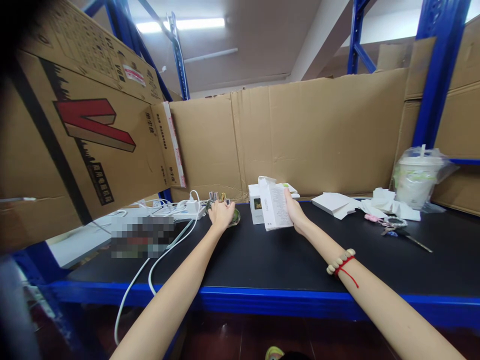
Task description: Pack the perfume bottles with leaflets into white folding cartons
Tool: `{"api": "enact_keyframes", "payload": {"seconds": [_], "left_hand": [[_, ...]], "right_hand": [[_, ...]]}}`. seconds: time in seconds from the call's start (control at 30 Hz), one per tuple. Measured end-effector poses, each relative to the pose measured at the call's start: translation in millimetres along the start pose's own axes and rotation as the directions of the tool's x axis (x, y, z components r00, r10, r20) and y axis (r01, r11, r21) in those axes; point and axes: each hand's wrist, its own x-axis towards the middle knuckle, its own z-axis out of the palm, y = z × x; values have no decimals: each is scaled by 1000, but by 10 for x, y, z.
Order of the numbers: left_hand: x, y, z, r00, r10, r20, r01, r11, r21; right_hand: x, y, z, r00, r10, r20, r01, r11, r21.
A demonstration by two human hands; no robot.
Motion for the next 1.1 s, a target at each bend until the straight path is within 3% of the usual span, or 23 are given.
{"api": "enact_keyframes", "payload": {"seconds": [0.4, 0.57, 0.8, 1.1], "left_hand": [[18, -24, 13, 997, -56, -59, 57, 998, 14], [22, -49, -33, 995, -14, -96, 17, 999, 36], [51, -66, -33, 982, 67, 176, -74, 997, 31], [22, -58, 24, 974, 59, 218, -66, 997, 27]], "right_hand": [[37, 38, -27, 996, -81, 42, 83, 995, -56], [52, 67, -60, 975, -194, 106, 208, 968, -141], [31, 46, -48, 964, -200, 174, 230, 957, -178], [-37, 28, -24, 958, -209, 195, 252, 939, -232]]}}
